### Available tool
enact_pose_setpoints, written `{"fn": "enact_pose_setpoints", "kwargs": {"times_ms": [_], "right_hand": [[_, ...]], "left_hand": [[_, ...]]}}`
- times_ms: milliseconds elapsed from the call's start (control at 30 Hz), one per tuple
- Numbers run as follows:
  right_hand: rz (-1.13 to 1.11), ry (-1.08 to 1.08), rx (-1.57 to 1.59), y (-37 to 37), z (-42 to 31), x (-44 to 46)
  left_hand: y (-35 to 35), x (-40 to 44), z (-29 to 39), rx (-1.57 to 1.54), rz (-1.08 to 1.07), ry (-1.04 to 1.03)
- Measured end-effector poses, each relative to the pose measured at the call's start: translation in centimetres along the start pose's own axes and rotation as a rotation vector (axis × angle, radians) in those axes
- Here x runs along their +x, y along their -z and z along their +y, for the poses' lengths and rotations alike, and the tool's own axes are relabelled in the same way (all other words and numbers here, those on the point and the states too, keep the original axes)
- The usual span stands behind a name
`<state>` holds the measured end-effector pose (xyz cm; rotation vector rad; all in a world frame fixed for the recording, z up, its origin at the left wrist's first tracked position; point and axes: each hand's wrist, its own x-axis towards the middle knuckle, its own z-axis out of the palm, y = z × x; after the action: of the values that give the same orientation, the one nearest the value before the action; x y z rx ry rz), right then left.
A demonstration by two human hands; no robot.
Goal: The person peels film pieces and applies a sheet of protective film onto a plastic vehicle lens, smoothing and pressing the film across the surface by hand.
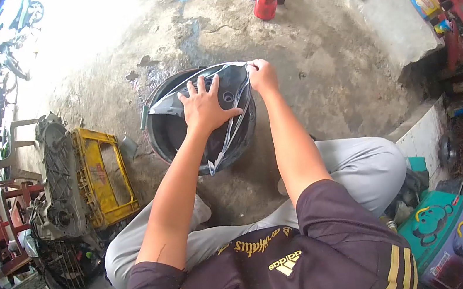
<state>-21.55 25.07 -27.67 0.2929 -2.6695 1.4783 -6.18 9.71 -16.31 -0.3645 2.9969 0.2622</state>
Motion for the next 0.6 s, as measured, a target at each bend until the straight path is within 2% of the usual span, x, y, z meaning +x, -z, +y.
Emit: {"fn": "enact_pose_setpoints", "kwargs": {"times_ms": [100,133,233,300,433,500,600], "right_hand": [[0.018,0.004,-0.032,0.3,-0.1,-2.4],[0.069,0.083,-0.066,0.5,0.2,-4.4],[0.116,0.027,-0.003,2.1,-3.3,-11.0],[0.136,0.034,0.011,1.7,-2.8,-10.4],[0.159,0.109,-0.107,0.1,-1.0,-3.8],[0.009,-0.096,0.133,-0.4,-0.2,-0.6],[0.034,0.053,-0.006,-0.6,1.0,0.1]], "left_hand": [[-0.1,0.1,-0.2,-0.001,-0.017,0.006],[-0.2,0.1,-0.3,0.003,0.007,0.004],[-0.3,0.2,-0.2,0.013,0.019,-0.018],[-0.5,0.2,-0.2,0.003,0.026,-0.020],[-0.4,0.2,-0.1,0.028,0.031,-0.017],[-0.3,0.0,-0.1,0.036,0.015,-0.014],[-0.2,0.0,-0.1,0.025,0.015,-0.006]]}}
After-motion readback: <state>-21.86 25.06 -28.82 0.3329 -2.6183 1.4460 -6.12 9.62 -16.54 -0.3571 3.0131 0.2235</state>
